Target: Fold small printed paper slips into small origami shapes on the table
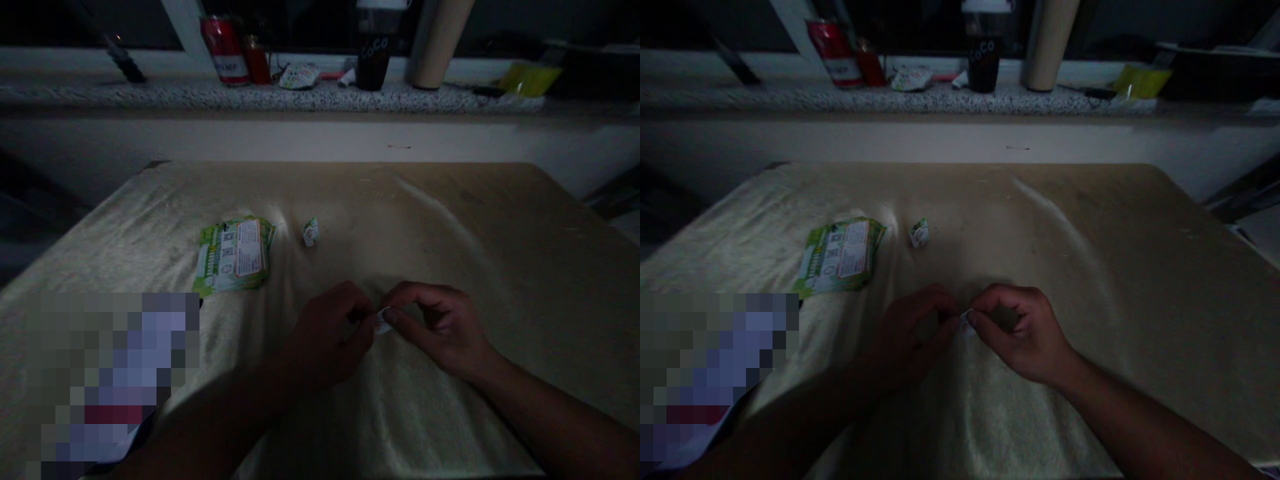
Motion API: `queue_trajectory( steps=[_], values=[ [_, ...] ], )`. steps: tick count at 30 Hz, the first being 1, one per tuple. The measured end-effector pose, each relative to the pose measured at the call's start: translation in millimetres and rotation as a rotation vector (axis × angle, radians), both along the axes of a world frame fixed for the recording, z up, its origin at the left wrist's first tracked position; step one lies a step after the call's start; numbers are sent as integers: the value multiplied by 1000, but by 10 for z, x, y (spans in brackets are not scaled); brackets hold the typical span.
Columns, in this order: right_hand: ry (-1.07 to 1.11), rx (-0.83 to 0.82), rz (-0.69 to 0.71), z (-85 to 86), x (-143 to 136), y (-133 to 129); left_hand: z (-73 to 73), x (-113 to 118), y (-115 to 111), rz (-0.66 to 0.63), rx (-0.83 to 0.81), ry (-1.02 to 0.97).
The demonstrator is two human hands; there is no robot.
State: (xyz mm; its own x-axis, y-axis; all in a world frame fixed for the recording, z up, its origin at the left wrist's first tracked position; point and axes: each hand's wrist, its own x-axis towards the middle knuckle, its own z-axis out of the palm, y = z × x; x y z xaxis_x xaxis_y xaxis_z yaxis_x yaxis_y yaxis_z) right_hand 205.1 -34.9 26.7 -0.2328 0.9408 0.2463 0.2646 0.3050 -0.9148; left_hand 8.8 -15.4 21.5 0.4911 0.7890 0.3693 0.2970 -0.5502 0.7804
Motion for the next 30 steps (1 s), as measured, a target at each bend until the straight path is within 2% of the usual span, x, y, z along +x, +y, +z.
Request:
queue_trajectory(
  steps=[6, 13, 18, 22, 27, 30],
  values=[
    [8, 0, 10, -15, -12, 4, 9, 12, 11, -7, -65, -51],
    [-38, 59, -16, -14, -20, 13, 18, -2, 26, 69, -113, -69],
    [-46, 13, 2, -21, -23, 9, 35, 1, 21, 75, -139, -90],
    [-72, 42, -6, -14, -16, 3, 74, 2, 2, 111, -181, -99],
    [-106, 26, 28, -12, -18, 9, 81, 2, -2, 80, -208, -96],
    [-70, 36, 28, -8, -32, 7, 69, -1, -7, 122, -208, -115]
  ],
)
